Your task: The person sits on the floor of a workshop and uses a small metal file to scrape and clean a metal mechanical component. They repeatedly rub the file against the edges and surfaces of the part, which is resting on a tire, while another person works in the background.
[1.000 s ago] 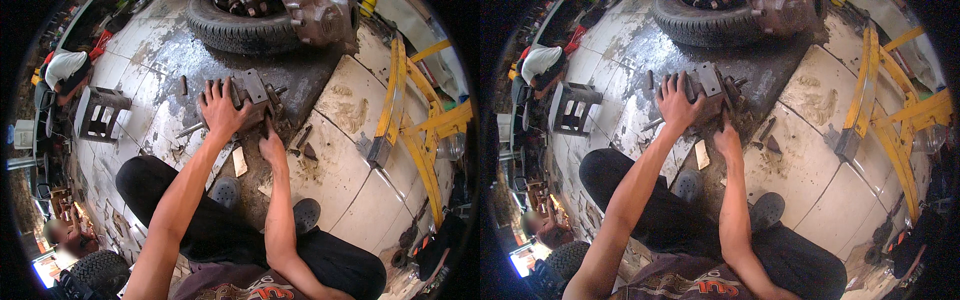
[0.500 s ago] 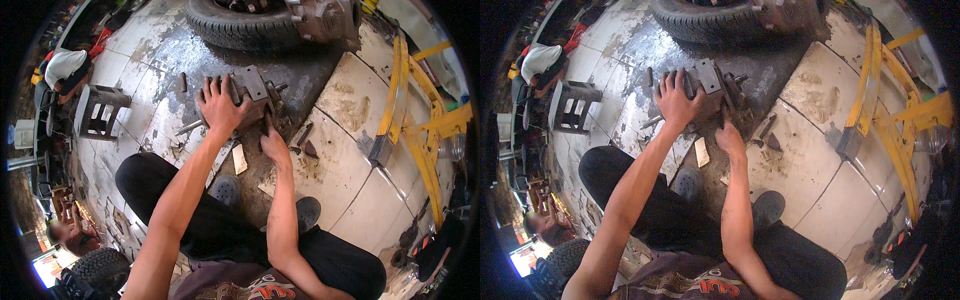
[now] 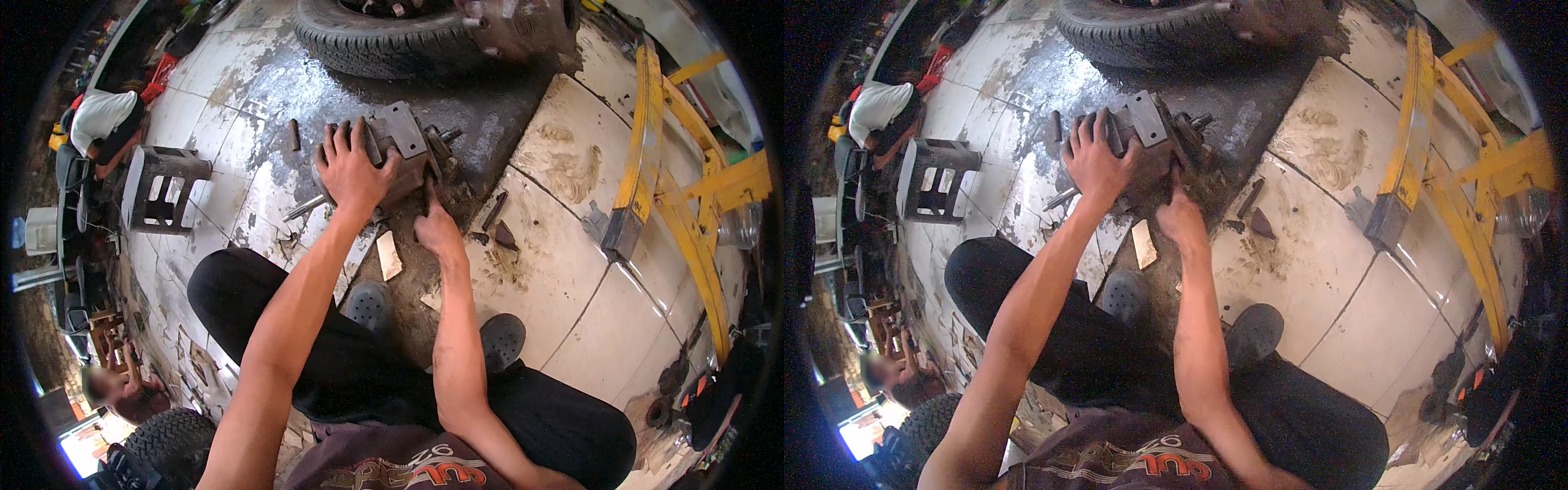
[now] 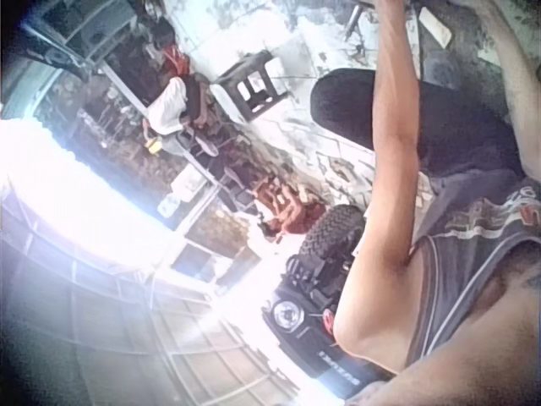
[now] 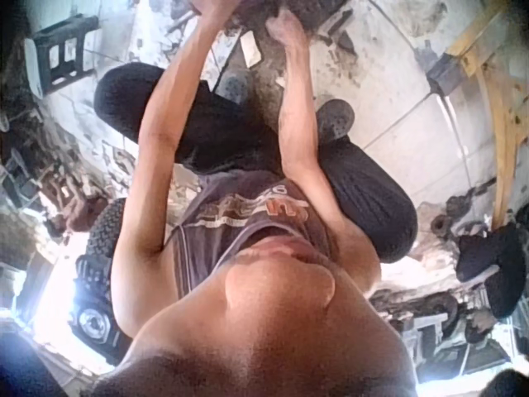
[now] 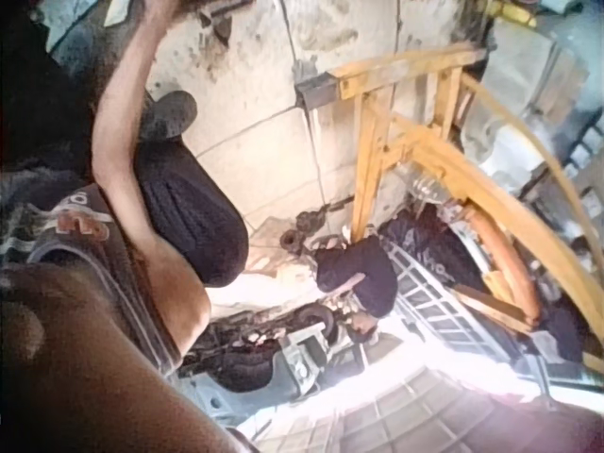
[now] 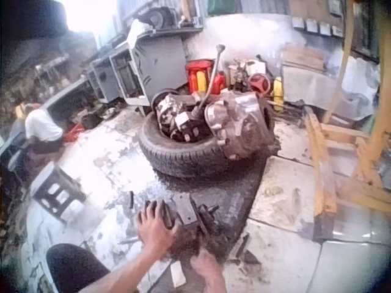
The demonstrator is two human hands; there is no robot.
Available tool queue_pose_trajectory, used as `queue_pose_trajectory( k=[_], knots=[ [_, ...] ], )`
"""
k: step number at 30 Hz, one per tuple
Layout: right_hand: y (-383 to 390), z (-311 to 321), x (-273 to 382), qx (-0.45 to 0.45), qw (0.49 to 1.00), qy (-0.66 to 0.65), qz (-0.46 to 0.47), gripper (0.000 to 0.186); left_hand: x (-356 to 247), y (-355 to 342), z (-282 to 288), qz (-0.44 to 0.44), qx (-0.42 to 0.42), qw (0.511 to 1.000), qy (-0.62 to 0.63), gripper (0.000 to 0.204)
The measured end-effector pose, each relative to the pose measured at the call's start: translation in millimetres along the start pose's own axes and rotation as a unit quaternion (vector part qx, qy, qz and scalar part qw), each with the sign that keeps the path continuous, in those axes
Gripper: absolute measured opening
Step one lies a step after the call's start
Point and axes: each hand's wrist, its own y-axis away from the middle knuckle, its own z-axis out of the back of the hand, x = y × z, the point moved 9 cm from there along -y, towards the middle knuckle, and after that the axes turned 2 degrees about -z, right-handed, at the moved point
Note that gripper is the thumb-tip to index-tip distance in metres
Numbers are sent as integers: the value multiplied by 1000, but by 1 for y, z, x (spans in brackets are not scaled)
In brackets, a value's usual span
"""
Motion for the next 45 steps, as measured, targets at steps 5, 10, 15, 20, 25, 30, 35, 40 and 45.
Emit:
queue_pose_trajectory(
  k=[5,10,15,20,25,30,35,40,45],
  knots=[
    [-1,-5,-10,-15,996,-21,87,93,-5,-1,1,-1,6,1000,-1,75],
    [4,-8,-2,-14,1000,0,22,97,-1,2,-7,3,17,1000,15,77],
    [12,-14,-5,-18,999,19,-28,98,-1,4,-9,-3,27,1000,13,77],
    [21,2,-8,30,998,50,-3,94,2,5,-9,-18,27,999,-15,74],
    [22,53,-68,-101,994,0,-28,86,-30,23,8,-74,99,992,37,66],
    [27,76,-87,-158,980,-110,-51,80,-66,75,-11,-186,383,905,10,58],
    [24,74,-85,-196,969,-147,-11,76,-77,93,-51,-187,460,861,-110,95],
    [28,74,-80,-210,969,-128,-15,73,-94,117,-75,-26,461,887,-19,104],
    [39,77,-76,-124,947,-296,-28,79,-114,140,-63,-94,481,870,52,91]
  ],
)
